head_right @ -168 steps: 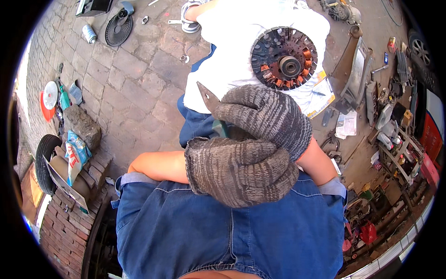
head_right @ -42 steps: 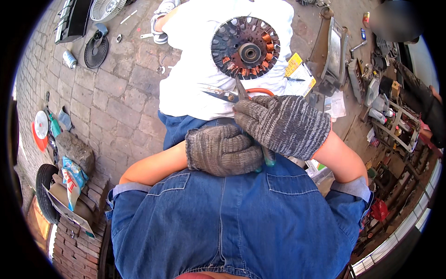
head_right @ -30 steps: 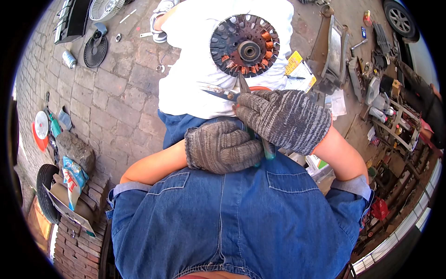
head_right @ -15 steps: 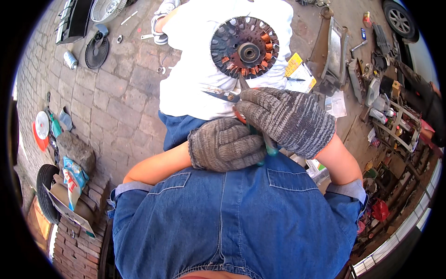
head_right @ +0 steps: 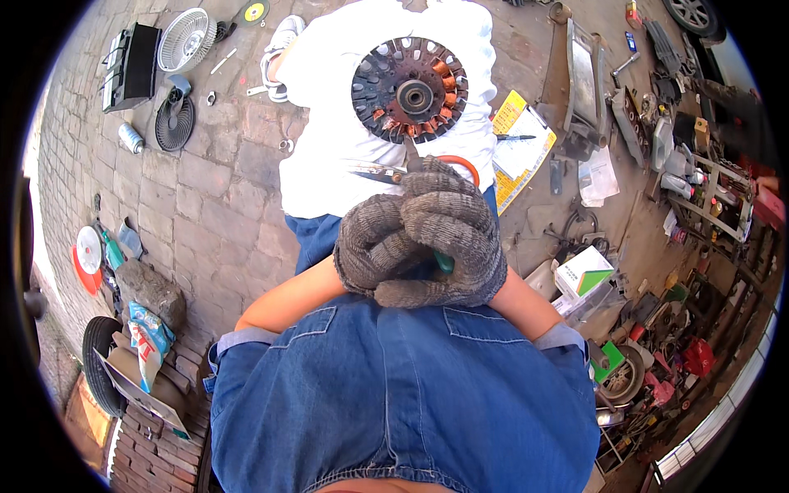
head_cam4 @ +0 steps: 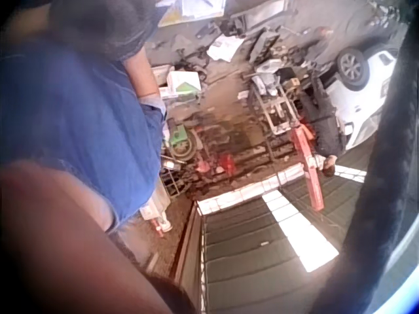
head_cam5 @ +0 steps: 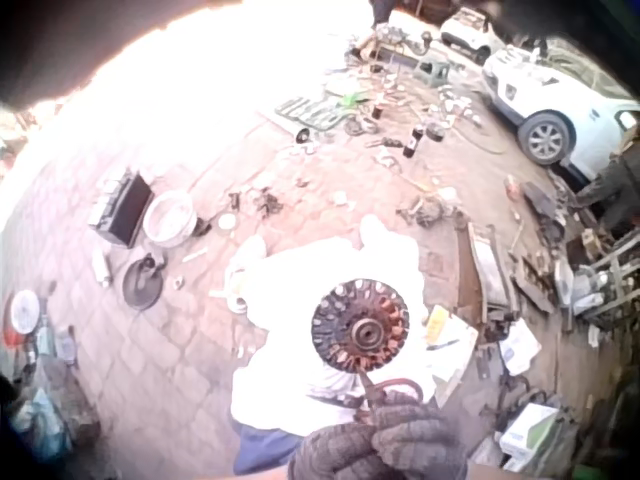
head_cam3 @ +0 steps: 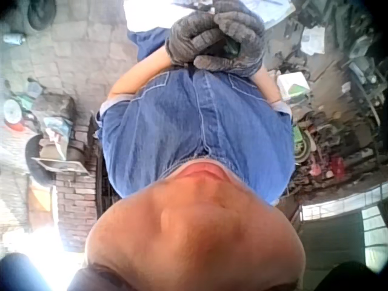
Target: The person sits on the ground and uses pliers to remove copper wire segments from a motor stator resting on their lap. They repeatedly grip and pull the wires, placing the removed pieces into a red bucket nearby.
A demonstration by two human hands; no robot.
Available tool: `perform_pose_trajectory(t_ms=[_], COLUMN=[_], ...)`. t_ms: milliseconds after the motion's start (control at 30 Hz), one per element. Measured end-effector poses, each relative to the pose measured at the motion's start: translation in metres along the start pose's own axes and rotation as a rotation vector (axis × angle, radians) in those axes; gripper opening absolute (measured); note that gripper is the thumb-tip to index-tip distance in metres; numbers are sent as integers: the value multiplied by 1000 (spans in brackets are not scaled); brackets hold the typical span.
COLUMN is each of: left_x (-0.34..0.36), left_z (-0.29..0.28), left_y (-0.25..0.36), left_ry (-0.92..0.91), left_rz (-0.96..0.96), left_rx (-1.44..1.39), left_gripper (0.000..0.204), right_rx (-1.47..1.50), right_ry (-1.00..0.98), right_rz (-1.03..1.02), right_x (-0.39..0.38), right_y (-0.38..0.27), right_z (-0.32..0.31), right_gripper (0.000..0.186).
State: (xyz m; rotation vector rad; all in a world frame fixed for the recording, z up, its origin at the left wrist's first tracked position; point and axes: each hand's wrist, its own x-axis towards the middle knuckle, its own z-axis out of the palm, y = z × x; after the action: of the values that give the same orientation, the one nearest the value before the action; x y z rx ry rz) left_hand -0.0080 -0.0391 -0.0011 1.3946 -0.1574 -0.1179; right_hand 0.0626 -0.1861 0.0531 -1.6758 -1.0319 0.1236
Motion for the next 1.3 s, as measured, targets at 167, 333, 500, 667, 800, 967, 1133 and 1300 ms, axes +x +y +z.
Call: perform_pose_trajectory(t_ms=[167, 333, 500, 667, 800, 967, 1133, 1300], left_x=[-7, -12, -11, 13, 34, 45, 46, 50], left_z=[3, 0, 1, -30, -43, -41, -37, -35], left_y=[-9, -17, -28, -44, -50, -61, -49, -60], left_ry=[191, 165, 328, 560, 467, 413, 406, 496], left_rz=[224, 145, 34, 234, 323, 298, 306, 320], left_rx=[290, 304, 287, 1005, 1068, 1145, 1043, 1103], left_gripper=[25, 26, 23, 30, 51, 59, 52, 55], right_rx=[246, 257, 209, 124, 97, 194, 251, 332], right_ry=[173, 167, 107, -186, -164, -332, -94, 3], right_rz=[-102, -117, -128, -254, -249, -374, -243, -224], right_x=[-14, -10, -2, -8, -5, -23, -7, -24], right_y=[35, 40, 34, 44, 41, 27, 20, 33], right_z=[27, 31, 25, 28, 31, 23, 18, 13], right_gripper=[54, 39, 36, 39, 28, 42, 32, 36])
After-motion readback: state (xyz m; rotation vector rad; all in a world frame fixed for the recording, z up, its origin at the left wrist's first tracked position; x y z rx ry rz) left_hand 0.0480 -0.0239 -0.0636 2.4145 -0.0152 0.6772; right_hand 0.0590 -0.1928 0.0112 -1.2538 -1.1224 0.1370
